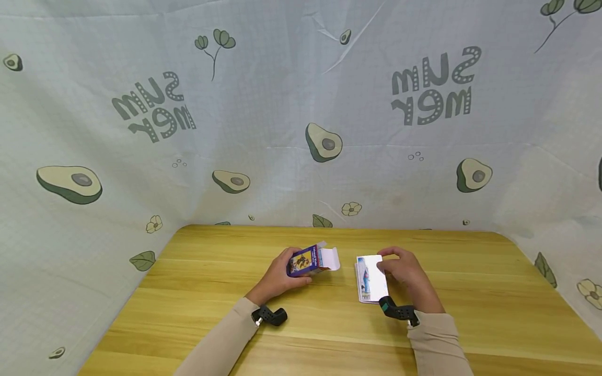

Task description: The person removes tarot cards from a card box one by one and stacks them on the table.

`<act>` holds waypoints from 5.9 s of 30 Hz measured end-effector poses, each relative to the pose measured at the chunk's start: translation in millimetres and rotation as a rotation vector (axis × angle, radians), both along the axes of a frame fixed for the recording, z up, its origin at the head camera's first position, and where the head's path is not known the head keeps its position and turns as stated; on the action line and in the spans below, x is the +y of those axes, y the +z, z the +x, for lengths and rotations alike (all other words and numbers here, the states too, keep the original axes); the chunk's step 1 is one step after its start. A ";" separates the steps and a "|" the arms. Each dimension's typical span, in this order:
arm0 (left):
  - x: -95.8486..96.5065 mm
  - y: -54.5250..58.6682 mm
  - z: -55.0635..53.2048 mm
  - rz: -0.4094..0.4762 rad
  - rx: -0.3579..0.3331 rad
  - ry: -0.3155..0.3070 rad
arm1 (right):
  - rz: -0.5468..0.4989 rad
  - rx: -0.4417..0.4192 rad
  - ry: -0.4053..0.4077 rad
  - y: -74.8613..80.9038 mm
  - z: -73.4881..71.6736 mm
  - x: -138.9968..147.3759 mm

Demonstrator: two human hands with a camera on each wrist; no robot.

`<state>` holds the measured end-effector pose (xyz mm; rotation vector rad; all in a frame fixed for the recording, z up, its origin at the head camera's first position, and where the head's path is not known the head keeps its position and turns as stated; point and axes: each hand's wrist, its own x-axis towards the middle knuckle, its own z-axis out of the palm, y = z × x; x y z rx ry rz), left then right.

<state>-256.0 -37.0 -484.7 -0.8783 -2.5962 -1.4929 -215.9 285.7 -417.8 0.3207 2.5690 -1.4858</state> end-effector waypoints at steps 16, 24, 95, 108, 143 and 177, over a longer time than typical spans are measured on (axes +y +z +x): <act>0.1 0.4 0.6 -0.017 -0.033 0.010 | 0.091 0.005 -0.023 -5.9 -2.3 -1.9; 0.1 0.8 0.3 -0.021 -0.023 0.007 | 0.129 0.016 -0.021 -9.2 -4.8 -1.6; -0.2 0.1 -0.5 0.002 -0.009 -0.010 | 0.259 0.058 -0.034 -16.9 -1.7 -12.4; -0.2 1.2 0.9 0.004 -0.017 -0.012 | 0.229 0.215 -0.064 -2.9 -0.8 -25.5; 0.5 0.3 -0.8 0.004 -0.004 -0.004 | 0.064 0.397 0.071 12.8 0.6 -95.0; 0.8 0.1 -0.6 -0.030 0.006 -0.004 | 0.086 0.331 0.085 -3.7 -0.1 -109.6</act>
